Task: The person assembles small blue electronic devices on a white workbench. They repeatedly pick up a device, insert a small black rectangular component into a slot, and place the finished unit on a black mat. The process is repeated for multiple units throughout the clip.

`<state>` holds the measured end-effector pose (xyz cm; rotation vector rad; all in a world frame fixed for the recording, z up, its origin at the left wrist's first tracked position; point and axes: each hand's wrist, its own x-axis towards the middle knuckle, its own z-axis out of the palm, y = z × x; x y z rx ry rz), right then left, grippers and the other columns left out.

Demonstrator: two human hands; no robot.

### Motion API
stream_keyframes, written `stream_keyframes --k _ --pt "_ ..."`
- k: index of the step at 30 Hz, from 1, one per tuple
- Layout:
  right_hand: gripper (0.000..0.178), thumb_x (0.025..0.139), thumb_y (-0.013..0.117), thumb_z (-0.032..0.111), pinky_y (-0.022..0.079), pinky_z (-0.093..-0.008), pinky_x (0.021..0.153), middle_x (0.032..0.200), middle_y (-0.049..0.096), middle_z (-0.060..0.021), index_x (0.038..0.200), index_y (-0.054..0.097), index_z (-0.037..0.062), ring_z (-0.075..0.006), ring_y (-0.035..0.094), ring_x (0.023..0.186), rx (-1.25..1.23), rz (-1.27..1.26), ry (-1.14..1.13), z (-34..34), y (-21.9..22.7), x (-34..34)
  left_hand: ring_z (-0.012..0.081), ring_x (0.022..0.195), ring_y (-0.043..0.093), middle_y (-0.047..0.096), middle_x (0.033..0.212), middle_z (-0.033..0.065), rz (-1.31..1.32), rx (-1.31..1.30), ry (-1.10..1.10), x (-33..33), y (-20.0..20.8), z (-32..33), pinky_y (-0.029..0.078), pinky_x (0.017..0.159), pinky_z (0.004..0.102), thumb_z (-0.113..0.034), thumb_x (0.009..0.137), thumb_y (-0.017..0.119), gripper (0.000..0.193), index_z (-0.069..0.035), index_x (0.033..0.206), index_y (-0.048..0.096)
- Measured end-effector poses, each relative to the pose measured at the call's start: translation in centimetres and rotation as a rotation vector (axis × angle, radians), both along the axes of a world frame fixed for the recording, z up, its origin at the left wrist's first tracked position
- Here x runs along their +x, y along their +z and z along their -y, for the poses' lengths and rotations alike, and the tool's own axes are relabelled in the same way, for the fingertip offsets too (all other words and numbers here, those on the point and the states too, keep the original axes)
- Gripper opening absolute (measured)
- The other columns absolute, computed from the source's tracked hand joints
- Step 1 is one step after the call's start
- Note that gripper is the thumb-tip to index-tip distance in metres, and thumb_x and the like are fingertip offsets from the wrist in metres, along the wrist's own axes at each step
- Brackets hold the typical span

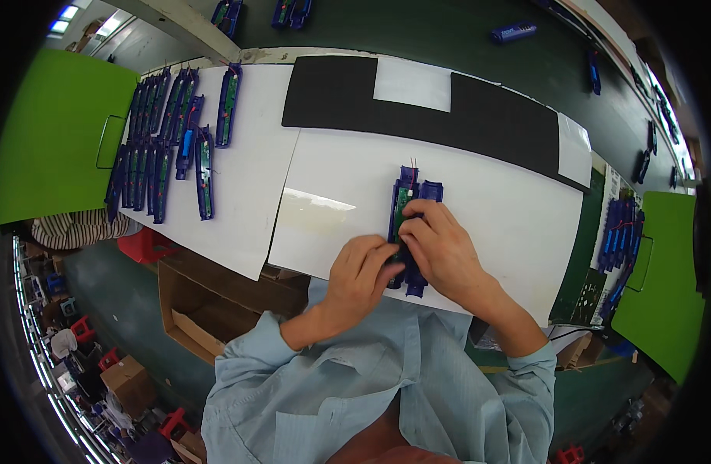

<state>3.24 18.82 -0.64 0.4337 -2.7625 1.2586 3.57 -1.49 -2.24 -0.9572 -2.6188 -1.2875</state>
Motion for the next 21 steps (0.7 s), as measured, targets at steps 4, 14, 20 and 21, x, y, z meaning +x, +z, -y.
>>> stream_keyframes --k 4,14,20,21 --pt "0.006 0.095 0.071 0.004 0.056 -0.0425 0.087 0.113 0.058 -0.0139 0.098 0.067 0.0009 -0.0341 0.064 0.101 -0.094 0.218 0.023 -0.5 0.8 -0.5 0.0321 0.118 0.065 0.07 0.127 0.0109 -0.023 -0.083 -0.097 2.3 0.5 1.6 0.052 0.105 0.0477 -0.016 0.082 0.088 0.042 -0.003 0.121 0.075" --pt "0.007 0.095 0.072 0.006 0.055 -0.0425 0.087 0.11 0.056 -0.0137 0.094 0.069 -0.0008 -0.0332 0.065 0.098 -0.011 0.314 0.063 -0.4 0.7 -1.6 0.029 0.125 0.067 0.072 0.129 0.0063 -0.107 -0.126 -0.128 2.5 -2.3 2.4 0.049 0.109 0.0483 -0.022 0.08 0.088 0.043 -0.007 0.119 0.077" --pt "0.008 0.096 0.073 0.006 0.055 -0.0426 0.086 0.108 0.056 -0.0133 0.093 0.07 -0.0009 -0.0331 0.065 0.097 -0.01 0.375 0.075 -0.4 1.3 -2.2 0.0276 0.126 0.067 0.073 0.128 0.0055 -0.132 -0.142 -0.128 2.2 -2.4 2.4 0.048 0.109 0.0472 -0.025 0.08 0.087 0.041 -0.008 0.115 0.079" --pt "0.007 0.095 0.073 0.006 0.055 -0.0426 0.086 0.108 0.056 -0.0134 0.093 0.07 -0.001 -0.0331 0.065 0.097 -0.001 0.375 0.076 -0.3 1.3 -2.2 0.0273 0.126 0.067 0.073 0.128 0.0054 -0.133 -0.142 -0.128 2.1 -2.4 2.4 0.048 0.109 0.0471 -0.025 0.08 0.087 0.04 -0.008 0.115 0.079"
